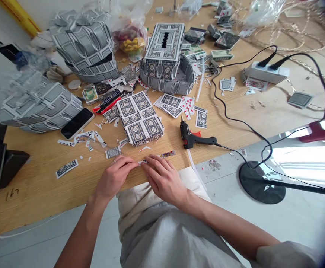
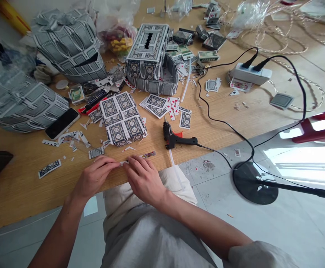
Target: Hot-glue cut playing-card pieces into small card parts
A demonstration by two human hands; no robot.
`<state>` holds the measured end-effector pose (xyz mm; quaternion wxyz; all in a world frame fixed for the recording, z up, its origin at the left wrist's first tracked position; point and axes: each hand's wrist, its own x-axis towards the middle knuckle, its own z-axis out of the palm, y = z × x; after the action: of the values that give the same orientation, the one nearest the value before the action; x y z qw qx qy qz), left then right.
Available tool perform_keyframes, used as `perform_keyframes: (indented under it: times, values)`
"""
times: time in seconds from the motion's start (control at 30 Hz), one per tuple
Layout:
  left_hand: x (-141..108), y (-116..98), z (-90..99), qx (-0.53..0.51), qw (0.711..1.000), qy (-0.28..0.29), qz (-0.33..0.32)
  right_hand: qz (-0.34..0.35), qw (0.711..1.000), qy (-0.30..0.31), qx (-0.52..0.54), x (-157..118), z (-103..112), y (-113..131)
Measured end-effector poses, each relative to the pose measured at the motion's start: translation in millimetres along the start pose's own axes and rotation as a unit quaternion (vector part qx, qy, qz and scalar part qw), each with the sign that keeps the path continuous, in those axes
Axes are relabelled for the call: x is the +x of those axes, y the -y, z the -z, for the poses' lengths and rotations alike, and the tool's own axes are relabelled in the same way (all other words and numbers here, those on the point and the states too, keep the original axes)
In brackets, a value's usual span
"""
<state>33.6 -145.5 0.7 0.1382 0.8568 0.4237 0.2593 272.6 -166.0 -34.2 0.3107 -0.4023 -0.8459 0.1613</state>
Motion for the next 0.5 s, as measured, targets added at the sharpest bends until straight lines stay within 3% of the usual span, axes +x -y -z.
perform_keyframes:
  times: [0.23, 0.5]
  values:
    - [1, -2, 3.8, 0.080, 0.996, 0.010, -0.036, 0.005, 1.000, -0.004, -0.009, 0, -1, 0]
    - [-15, -40, -9.9, 0.210, 0.978, 0.018, 0.004, 0.000, 1.000, -0.009, -0.007, 0, 0, 0]
